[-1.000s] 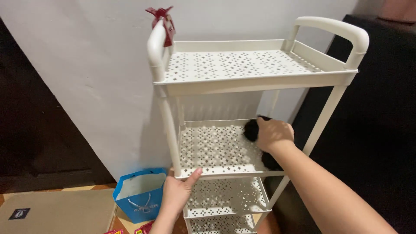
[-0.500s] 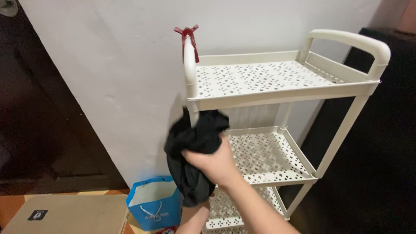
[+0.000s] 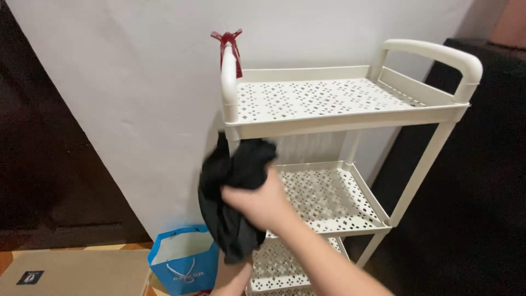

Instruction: Cleaning a three-tier plastic storage rack using a black cloth.

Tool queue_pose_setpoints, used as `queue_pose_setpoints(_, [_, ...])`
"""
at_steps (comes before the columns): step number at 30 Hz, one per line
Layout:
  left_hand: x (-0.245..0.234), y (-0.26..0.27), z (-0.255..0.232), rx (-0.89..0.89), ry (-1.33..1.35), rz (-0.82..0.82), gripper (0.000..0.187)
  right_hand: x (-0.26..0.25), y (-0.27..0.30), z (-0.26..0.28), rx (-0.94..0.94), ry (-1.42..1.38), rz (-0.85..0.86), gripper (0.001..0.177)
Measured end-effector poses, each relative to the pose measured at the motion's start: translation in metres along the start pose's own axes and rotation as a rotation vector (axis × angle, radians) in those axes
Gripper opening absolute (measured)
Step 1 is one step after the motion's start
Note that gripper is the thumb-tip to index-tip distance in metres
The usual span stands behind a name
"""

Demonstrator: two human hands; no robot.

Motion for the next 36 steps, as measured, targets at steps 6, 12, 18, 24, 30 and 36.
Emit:
queue_pose_setpoints(6, [-0.023, -0.003, 0.003, -0.023, 0.366, 0.183, 0.054, 0.003, 0.053, -0.04, 0.077, -0.148, 0.138, 0.034])
queue_pose_setpoints(12, [-0.066, -0.024, -0.023, -0.037, 0.809, 0.366, 0.069, -0.071, 0.061, -0.101, 0.347, -0.377, -0.099, 0.041])
queue_pose_setpoints(18, [-0.187, -0.037, -0.087, -0.817, 1.451, 0.738, 0.061, -0.086, 0.014, -0.106, 0.482, -0.23, -0.307, 0.066])
queue_pose_setpoints(24, [-0.001, -0.146, -0.055, -0.436, 1.649, 0.841, 0.071, -0.074, -0.011, -0.096, 0.446, 0.094, -0.241, 0.073])
queue_pose_setpoints(30, [0.064, -0.168, -0.003, -0.136, 1.315, 0.458, 0.052, -0.052, -0.033, -0.132, 0.288, 0.044, -0.155, 0.077])
queue_pose_setpoints(36, [0.079, -0.197, 0.0, 0.234, -0.029, 0.056, 0.049, 0.008, -0.107, -0.13, -0.056, 0.048, -0.004, 0.068])
Point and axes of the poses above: each hand's wrist, its own y-axis away from the middle knuckle, its own x-axis out of the palm, z = x × y, the point moved 6 cm from there along -y, towards the middle knuckle, and after that the axes turned 14 degrees about -x, right-handed, at the moved point
